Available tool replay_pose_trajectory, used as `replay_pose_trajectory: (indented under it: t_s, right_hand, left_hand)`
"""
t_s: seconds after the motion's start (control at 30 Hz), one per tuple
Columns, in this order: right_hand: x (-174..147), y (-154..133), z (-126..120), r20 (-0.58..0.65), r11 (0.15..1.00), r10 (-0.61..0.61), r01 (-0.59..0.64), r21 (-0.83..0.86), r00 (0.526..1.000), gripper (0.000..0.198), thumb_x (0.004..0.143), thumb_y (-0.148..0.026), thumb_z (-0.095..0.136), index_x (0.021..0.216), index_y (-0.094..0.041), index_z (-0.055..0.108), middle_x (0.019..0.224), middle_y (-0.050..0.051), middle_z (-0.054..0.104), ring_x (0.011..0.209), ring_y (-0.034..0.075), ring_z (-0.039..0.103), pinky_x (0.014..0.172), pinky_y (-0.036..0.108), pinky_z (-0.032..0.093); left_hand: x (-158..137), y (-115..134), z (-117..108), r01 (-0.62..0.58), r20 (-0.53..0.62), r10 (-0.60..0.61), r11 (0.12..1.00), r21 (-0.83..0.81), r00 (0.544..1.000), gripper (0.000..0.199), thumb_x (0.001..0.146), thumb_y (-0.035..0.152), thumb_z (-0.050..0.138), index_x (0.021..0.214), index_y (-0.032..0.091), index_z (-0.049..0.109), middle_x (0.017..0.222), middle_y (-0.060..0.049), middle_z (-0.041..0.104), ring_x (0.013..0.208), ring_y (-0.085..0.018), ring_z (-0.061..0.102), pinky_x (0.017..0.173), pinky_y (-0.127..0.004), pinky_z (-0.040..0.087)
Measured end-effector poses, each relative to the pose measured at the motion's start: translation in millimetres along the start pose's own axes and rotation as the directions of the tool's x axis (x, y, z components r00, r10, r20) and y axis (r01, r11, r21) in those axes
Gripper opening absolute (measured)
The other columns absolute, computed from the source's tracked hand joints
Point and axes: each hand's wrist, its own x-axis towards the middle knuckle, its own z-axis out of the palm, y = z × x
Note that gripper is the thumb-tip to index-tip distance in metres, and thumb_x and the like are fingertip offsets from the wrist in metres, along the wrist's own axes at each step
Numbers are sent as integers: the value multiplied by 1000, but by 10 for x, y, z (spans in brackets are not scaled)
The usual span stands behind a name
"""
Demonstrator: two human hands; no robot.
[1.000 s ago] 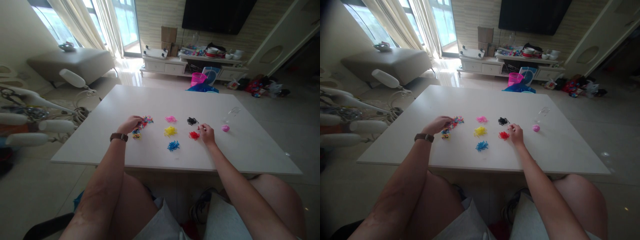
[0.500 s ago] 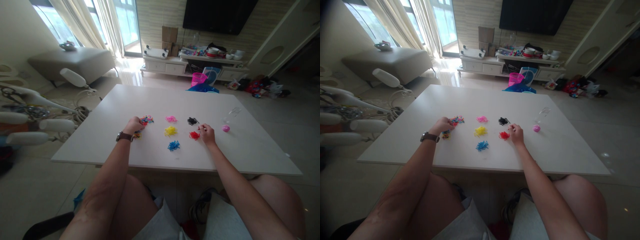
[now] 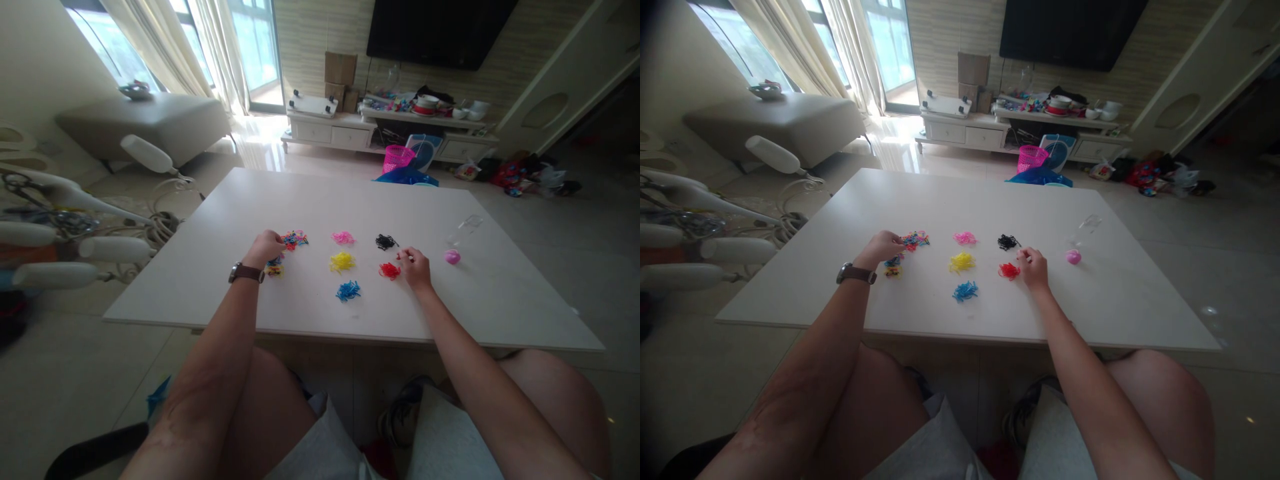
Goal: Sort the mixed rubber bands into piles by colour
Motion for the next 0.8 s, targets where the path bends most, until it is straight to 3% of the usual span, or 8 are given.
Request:
replay_pose_trajectory:
  t_s: [0.33,0.8]
  right_hand:
    - [-2,-33,-11,7,1000,0,0,6,1000,30,90,-43,51,74,-23,65,77,3,71,77,22,62,70,32,43]
    - [0,-3,-2,6,1000,-3,3,9,1000,31,90,-45,51,76,-22,67,76,4,71,77,23,62,68,33,45]
  left_hand:
    - [5,-44,-30,7,-18,-8,1000,-30,1000,21,73,22,65,89,14,76,62,-3,65,58,-14,57,55,-21,40]
    - [-69,-5,-90,27,-55,-31,996,-86,998,20,68,22,70,83,12,78,57,-3,63,57,-15,57,54,-22,41]
